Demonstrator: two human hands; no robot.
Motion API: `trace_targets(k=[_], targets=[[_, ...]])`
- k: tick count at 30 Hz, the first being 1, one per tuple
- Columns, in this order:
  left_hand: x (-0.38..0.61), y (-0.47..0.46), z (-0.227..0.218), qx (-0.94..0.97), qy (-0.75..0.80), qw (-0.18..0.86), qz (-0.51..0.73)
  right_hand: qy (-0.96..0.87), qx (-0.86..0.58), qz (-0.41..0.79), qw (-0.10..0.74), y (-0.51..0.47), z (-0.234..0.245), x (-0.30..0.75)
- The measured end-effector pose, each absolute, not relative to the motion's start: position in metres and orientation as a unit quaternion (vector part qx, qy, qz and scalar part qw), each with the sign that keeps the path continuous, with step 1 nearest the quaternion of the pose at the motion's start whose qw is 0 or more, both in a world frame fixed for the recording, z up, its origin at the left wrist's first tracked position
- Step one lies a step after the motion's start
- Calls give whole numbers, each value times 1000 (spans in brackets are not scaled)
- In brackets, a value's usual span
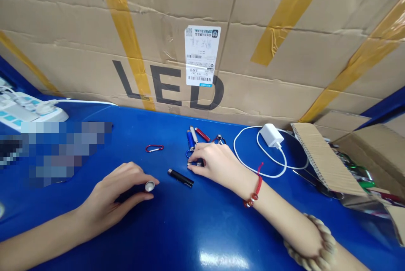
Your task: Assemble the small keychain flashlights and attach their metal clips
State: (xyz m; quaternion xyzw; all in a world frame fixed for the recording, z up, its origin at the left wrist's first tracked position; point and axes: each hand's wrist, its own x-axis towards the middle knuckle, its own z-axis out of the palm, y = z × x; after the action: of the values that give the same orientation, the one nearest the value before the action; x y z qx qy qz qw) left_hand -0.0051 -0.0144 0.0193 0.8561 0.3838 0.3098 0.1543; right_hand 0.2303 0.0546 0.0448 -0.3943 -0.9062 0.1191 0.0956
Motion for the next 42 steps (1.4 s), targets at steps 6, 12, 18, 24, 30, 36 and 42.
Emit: trace_targets(k=[6,12,18,24,30,36,42], targets=[[-6,-13,19,858,384,160,301,-885,-421,173,99,55,43,228],[-6,-14,21,862,386,171,282,-878,-367,161,261,36,56,216],[-5,-18,21,865,371,176,289,-870,-249,235,354,10,64,199],[-5,-19,18,861,359,177,315,-890,-243,259,286,4,65,197],[-5,-16,16,851,365,161,341,-886,-345,181,250,19,73,213],[-4,-20,15,835,384,178,352,-895,-420,78,131,42,74,230],[-3,-19,17,830,383,178,364,-905,-398,119,94,49,63,233]])
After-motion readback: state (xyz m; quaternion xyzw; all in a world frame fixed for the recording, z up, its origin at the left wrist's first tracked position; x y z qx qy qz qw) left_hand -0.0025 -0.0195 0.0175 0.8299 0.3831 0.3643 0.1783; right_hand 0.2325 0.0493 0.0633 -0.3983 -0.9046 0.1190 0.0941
